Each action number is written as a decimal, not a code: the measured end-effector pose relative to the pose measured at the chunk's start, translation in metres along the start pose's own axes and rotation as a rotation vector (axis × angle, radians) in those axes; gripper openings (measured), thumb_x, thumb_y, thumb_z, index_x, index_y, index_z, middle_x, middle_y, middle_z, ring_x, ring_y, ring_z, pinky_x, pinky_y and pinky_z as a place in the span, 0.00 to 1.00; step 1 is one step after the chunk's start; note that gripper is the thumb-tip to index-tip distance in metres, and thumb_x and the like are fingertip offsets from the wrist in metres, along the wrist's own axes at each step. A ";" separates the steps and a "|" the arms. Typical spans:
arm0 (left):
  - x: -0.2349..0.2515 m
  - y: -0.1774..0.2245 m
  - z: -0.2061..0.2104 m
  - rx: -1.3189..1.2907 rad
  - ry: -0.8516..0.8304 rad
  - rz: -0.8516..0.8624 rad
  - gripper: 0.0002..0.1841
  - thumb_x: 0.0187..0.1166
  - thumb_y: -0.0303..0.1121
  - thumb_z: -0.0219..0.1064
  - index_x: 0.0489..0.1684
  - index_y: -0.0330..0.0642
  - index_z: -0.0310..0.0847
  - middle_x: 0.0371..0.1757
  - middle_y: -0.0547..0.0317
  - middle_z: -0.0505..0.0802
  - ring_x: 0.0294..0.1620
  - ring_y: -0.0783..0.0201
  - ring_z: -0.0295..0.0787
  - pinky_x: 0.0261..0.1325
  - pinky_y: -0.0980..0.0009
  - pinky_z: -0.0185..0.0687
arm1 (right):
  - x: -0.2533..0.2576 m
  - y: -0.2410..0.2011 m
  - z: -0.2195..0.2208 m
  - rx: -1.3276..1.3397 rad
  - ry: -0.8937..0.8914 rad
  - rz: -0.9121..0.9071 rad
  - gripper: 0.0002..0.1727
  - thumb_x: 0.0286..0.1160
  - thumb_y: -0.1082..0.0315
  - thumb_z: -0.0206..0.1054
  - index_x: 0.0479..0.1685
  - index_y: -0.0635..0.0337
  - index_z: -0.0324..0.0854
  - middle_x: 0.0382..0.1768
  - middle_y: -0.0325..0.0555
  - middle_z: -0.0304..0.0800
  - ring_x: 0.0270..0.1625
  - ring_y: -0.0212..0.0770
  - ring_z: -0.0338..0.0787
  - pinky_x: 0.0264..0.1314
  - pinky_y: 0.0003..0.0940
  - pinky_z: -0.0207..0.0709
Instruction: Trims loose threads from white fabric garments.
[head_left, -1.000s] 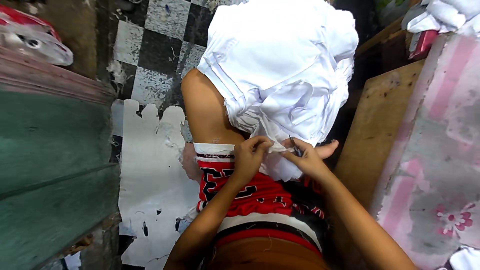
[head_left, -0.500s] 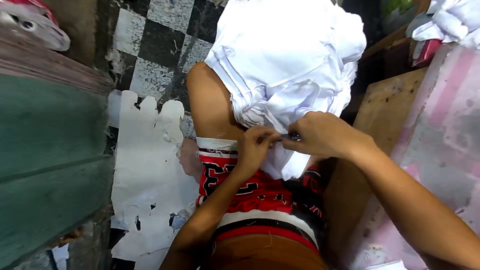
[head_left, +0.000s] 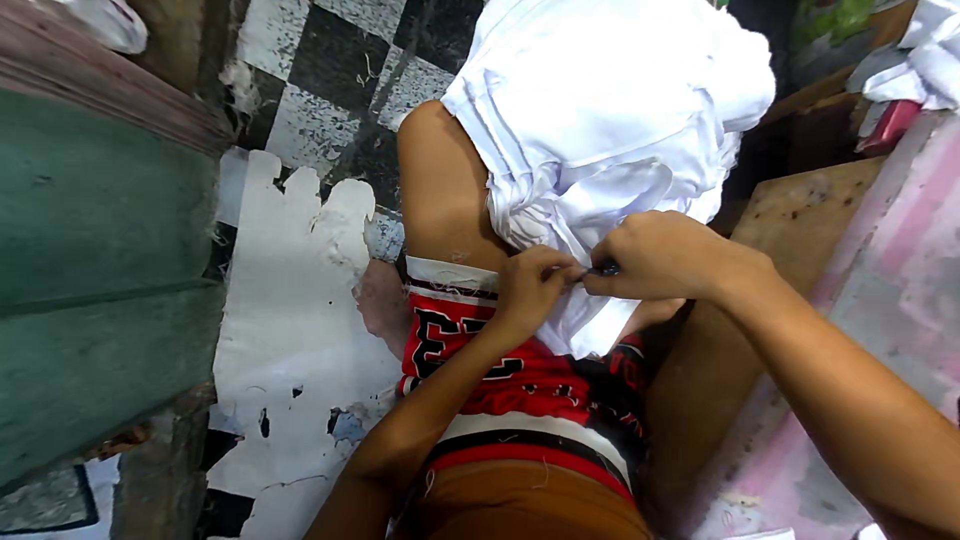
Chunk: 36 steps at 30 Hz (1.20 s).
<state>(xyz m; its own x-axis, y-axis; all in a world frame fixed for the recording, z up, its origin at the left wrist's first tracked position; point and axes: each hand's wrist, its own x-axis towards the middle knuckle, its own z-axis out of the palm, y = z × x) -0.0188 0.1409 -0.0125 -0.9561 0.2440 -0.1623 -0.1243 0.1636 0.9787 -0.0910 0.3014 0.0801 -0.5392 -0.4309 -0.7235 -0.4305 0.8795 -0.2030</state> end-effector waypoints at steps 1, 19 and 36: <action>0.001 -0.001 0.001 -0.012 0.003 -0.003 0.04 0.76 0.23 0.72 0.38 0.30 0.91 0.43 0.47 0.93 0.34 0.66 0.91 0.42 0.72 0.89 | 0.000 0.000 0.000 -0.003 0.004 -0.005 0.25 0.77 0.48 0.69 0.14 0.54 0.78 0.16 0.44 0.77 0.26 0.50 0.84 0.26 0.51 0.67; 0.006 0.001 0.000 -0.094 -0.023 -0.060 0.04 0.77 0.23 0.72 0.37 0.29 0.91 0.40 0.48 0.94 0.33 0.68 0.92 0.41 0.73 0.90 | 0.001 0.005 -0.001 -0.003 0.026 -0.049 0.25 0.76 0.49 0.72 0.13 0.54 0.79 0.14 0.43 0.76 0.26 0.49 0.83 0.27 0.52 0.68; 0.000 0.008 -0.014 -0.349 -0.003 -0.300 0.08 0.88 0.24 0.59 0.49 0.24 0.80 0.44 0.47 0.92 0.37 0.65 0.96 0.48 0.66 0.95 | -0.014 0.026 0.098 0.391 0.767 -0.126 0.33 0.52 0.38 0.79 0.36 0.62 0.80 0.27 0.44 0.81 0.25 0.38 0.78 0.24 0.38 0.68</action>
<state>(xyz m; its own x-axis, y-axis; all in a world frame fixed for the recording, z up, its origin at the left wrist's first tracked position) -0.0234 0.1288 -0.0025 -0.8634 0.2382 -0.4448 -0.4781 -0.1046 0.8721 -0.0238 0.3502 0.0201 -0.9038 -0.4230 -0.0649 -0.3160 0.7620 -0.5652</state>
